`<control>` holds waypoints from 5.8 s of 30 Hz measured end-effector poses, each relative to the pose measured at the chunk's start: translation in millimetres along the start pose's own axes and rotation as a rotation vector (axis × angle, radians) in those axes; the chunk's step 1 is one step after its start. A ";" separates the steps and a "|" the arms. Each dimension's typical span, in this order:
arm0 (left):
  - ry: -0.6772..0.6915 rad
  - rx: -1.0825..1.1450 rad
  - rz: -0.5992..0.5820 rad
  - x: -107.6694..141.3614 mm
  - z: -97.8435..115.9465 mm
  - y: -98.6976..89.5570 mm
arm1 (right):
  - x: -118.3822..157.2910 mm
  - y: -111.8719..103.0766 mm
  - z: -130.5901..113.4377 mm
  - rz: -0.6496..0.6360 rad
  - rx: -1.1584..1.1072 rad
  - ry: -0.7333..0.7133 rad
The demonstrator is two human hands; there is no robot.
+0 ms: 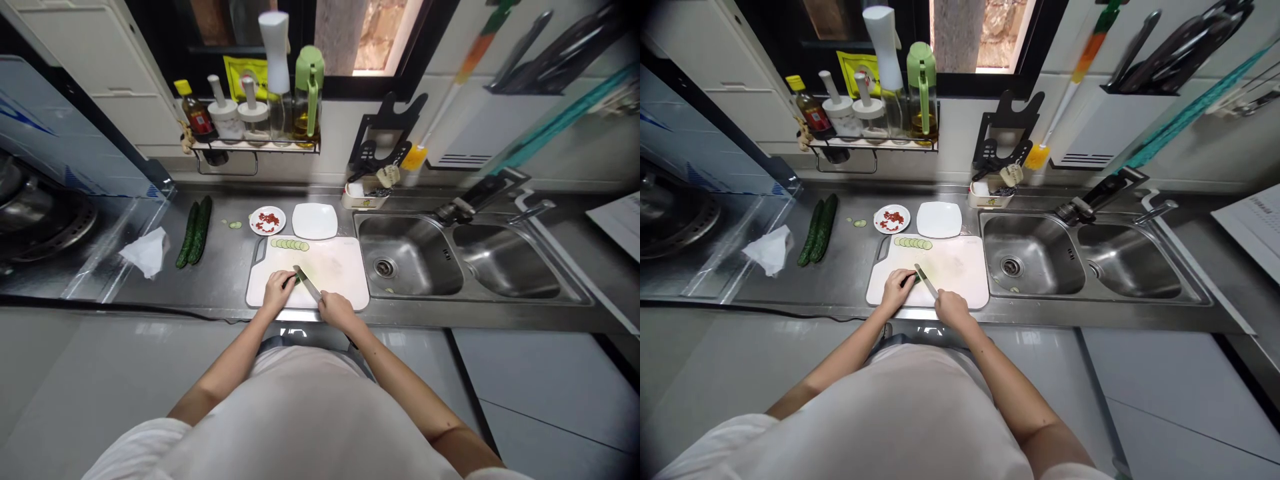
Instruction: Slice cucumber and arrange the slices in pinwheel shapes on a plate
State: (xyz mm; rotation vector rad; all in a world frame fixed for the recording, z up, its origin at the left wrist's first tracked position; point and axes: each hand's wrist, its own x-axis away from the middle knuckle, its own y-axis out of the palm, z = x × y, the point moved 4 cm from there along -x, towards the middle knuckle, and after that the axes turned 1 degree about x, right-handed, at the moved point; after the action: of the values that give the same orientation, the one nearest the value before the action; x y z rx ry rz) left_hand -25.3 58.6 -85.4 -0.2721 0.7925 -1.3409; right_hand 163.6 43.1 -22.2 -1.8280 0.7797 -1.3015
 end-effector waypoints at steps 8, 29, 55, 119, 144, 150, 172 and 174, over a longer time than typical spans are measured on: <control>-0.043 0.051 0.040 1.4 -3.1 -1.5 | -5.2 -11.8 9.5 0.083 0.118 0.021; -0.107 -0.062 -0.093 -54.7 47.8 -29.2 | -8.6 -19.2 19.2 0.382 0.213 0.003; -0.443 -0.054 -0.218 -107.3 6.6 14.4 | 0.6 -8.9 46.1 0.304 0.163 0.069; -0.172 -0.162 -0.375 -15.2 18.6 -13.1 | -6.1 -9.6 51.7 0.149 -0.029 0.254; -0.827 -0.280 0.364 -60.0 -84.0 -72.4 | -16.1 -5.0 51.2 0.100 0.018 0.254; -0.851 -0.338 0.314 -62.9 -87.4 -72.4 | -18.4 -6.0 50.5 0.098 0.031 0.248; -0.325 -0.376 -0.202 -104.9 10.1 38.6 | -16.6 -12.5 51.5 0.073 -0.037 0.290; -0.316 -0.398 -0.226 -111.3 9.4 45.0 | -16.7 -13.6 52.3 0.073 -0.052 0.293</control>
State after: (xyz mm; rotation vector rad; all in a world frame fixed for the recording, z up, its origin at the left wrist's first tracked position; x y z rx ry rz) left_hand 12.9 171.3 -66.4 -0.8880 0.7701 -1.2977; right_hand 209.2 75.7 -29.7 -1.6513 1.0349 -1.5334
